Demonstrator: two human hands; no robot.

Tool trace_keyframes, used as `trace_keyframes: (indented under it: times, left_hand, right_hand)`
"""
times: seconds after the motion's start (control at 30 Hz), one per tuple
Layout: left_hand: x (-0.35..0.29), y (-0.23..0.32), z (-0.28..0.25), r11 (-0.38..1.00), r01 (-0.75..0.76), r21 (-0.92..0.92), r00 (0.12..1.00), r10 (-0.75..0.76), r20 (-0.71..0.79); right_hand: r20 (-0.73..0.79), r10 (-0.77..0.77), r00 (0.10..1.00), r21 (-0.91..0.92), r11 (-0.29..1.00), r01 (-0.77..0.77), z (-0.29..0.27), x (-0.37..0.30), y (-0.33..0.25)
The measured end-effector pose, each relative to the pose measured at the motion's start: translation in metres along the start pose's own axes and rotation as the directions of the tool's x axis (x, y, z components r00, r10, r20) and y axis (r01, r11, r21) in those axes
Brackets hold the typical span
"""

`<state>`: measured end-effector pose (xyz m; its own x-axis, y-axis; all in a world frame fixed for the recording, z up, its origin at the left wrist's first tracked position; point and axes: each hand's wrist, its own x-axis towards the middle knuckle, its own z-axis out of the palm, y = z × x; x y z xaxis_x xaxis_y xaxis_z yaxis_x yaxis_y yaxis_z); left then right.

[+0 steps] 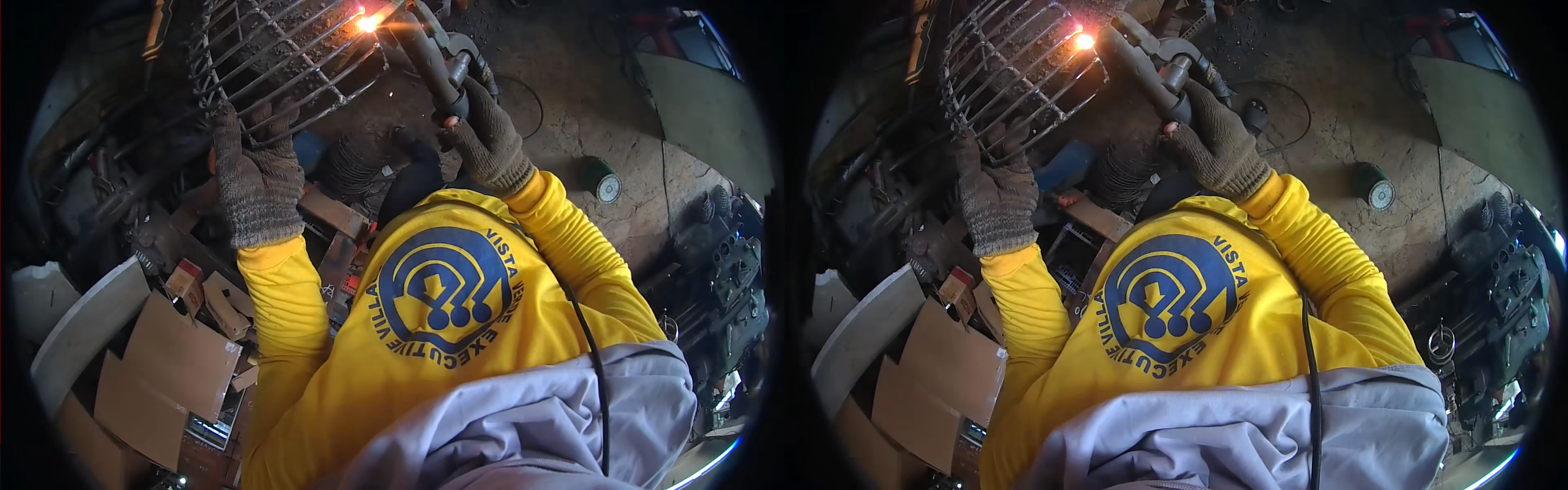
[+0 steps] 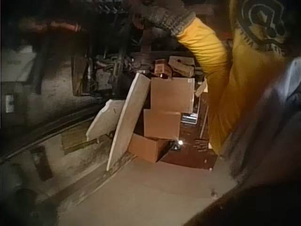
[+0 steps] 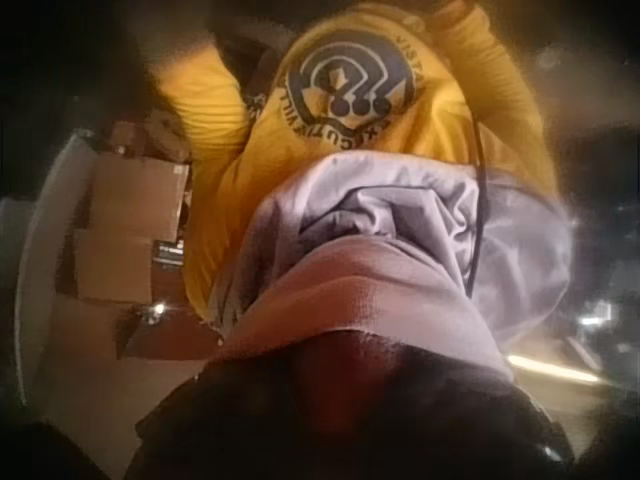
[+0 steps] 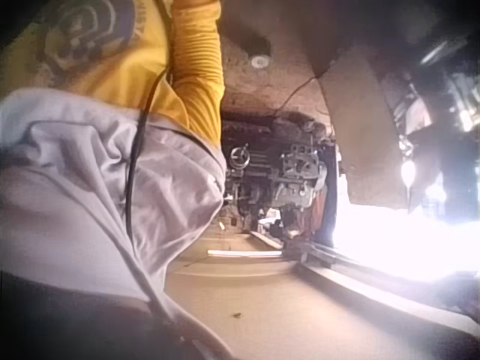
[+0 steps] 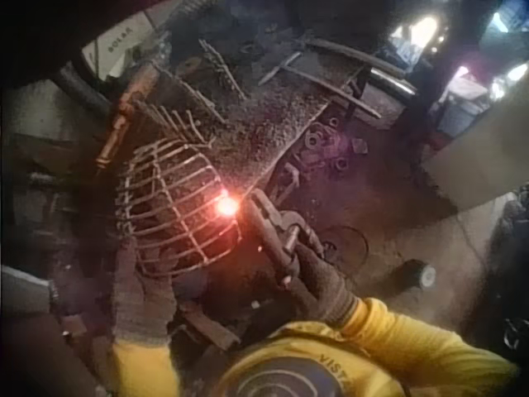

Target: The person welds a spherical metal wire cage by joining the wires together using a welding torch and then cleans the welds with a slag hammer.

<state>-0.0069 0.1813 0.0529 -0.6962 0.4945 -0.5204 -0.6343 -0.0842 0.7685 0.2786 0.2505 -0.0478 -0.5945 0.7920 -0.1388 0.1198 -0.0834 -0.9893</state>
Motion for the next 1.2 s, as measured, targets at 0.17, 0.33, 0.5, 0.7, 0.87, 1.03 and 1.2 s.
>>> trace_keyframes:
  times: [0.17, 0.33, 0.5, 0.7, 0.87, 1.03, 1.2]
  left_hand:
    - [-0.003, 0.0, 0.002, 0.999, 0.023, -0.04, 0.999, -0.022, 0.025]
    - [-0.005, -0.003, 0.003, 1.0, -0.013, 0.004, 1.0, 0.013, -0.019]
    - [-0.012, 0.007, -0.003, 0.966, 0.25, -0.067, 0.968, -0.251, -0.013]
    - [-0.007, 0.001, -0.004, 0.997, 0.064, -0.043, 0.997, -0.062, 0.038]
    - [-0.005, -0.003, -0.008, 0.997, 0.055, -0.053, 0.995, -0.051, 0.085]
    - [-0.005, -0.001, -0.014, 0.997, 0.045, -0.055, 0.987, -0.036, 0.154]
    - [-0.001, -0.003, -0.017, 0.998, 0.055, -0.036, 0.971, -0.045, 0.234]
  right_hand:
    - [0.012, 0.015, 1.0, 0.043, 0.999, -0.015, 0.001, 0.001, -0.003]
    - [-0.001, -0.07, 0.998, -0.036, 0.997, 0.07, 0.001, 0.003, -0.004]
    - [0.011, -0.149, 0.989, -0.119, 0.982, 0.149, -0.001, 0.01, -0.028]
    - [-0.064, -0.268, 0.961, -0.04, 0.963, 0.266, 0.007, 0.014, -0.016]
    - [-0.045, -0.403, 0.914, -0.215, 0.898, 0.385, 0.004, 0.021, -0.027]
    - [0.214, -0.325, 0.921, -0.566, 0.727, 0.388, -0.005, 0.013, -0.012]
    - [-0.112, -0.172, 0.979, 0.03, 0.984, 0.177, 0.004, 0.001, -0.004]
